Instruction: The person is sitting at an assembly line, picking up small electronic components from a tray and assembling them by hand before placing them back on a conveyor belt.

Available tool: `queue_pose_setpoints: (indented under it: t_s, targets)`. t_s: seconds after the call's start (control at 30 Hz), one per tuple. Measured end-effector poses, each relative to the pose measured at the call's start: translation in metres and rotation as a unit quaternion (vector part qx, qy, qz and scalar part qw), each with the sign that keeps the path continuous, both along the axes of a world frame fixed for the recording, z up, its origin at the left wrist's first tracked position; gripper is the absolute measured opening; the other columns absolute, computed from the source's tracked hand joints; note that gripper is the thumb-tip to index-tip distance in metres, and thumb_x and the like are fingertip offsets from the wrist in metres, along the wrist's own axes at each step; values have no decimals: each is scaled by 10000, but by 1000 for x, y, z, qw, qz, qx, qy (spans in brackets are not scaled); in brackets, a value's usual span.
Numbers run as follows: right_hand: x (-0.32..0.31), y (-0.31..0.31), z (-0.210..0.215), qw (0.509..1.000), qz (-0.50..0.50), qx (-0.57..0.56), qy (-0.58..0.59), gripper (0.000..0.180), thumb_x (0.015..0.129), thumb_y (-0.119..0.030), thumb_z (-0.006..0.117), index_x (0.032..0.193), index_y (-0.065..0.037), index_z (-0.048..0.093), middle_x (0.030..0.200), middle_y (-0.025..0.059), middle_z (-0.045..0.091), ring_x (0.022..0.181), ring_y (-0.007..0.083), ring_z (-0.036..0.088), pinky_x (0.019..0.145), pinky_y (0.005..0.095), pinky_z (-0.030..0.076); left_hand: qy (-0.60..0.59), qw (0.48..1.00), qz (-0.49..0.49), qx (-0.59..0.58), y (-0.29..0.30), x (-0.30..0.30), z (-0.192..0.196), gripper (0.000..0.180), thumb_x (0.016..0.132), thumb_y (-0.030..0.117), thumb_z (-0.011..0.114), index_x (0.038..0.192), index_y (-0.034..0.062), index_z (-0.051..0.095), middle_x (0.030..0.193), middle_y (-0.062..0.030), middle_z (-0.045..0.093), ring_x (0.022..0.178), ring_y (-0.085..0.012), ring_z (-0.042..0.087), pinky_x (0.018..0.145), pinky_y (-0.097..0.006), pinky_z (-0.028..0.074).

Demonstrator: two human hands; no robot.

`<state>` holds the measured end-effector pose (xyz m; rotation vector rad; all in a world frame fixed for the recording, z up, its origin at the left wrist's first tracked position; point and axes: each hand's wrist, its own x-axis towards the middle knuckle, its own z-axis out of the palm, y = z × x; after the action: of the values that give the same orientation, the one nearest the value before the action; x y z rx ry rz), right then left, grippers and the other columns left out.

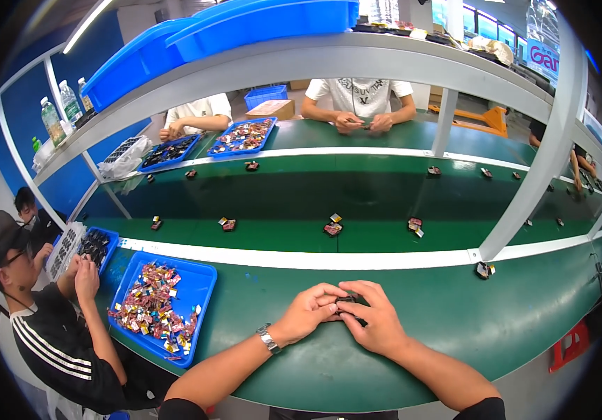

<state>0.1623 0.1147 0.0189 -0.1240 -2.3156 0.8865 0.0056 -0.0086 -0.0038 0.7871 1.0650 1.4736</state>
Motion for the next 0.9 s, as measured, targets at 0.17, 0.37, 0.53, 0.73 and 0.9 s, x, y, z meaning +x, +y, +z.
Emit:
queue_pose_setpoints:
  t_s: [0.17,0.37,0.53,0.73,0.9]
  targets:
    - [-2,1,5,995,-23,72,64,269,705,-5,772,963,-53,712,1225,95,607,1093,291,576,878,378,519,-44,997,3,64,0,-4,-3,259,992,5,489,1250,15,486,1320,-149,558,1181,-202,582,1014,-361,509]
    - [-4,3,1,995,-24,56,80,227,698,1,771,908,-60,709,1201,79,613,1052,270,593,831,362,529,-55,998,4,41,1,-4,-6,238,972,35,553,1205,41,510,1321,-173,558,1190,-237,588,1007,-406,511]
    - [-4,3,-3,997,-6,9,78,236,704,27,752,919,-62,713,1211,86,608,1116,291,566,847,362,549,-49,998,-1,45,2,-2,-8,234,969,36,560,1198,40,511,1319,-176,560,1194,-239,588,1007,-414,511]
    - [-5,-1,0,997,4,47,68,272,708,25,743,957,-77,708,1235,93,598,1158,314,549,886,378,538,-56,997,18,59,0,-5,-14,214,964,28,567,1173,50,521,1307,-178,573,1191,-245,593,1001,-413,515]
    - [-2,2,2,994,-23,79,68,273,697,2,753,952,-84,706,1236,93,599,1159,321,550,909,401,519,-72,995,15,64,0,-2,-9,215,961,23,570,1169,55,527,1310,-177,574,1182,-246,600,995,-414,520]
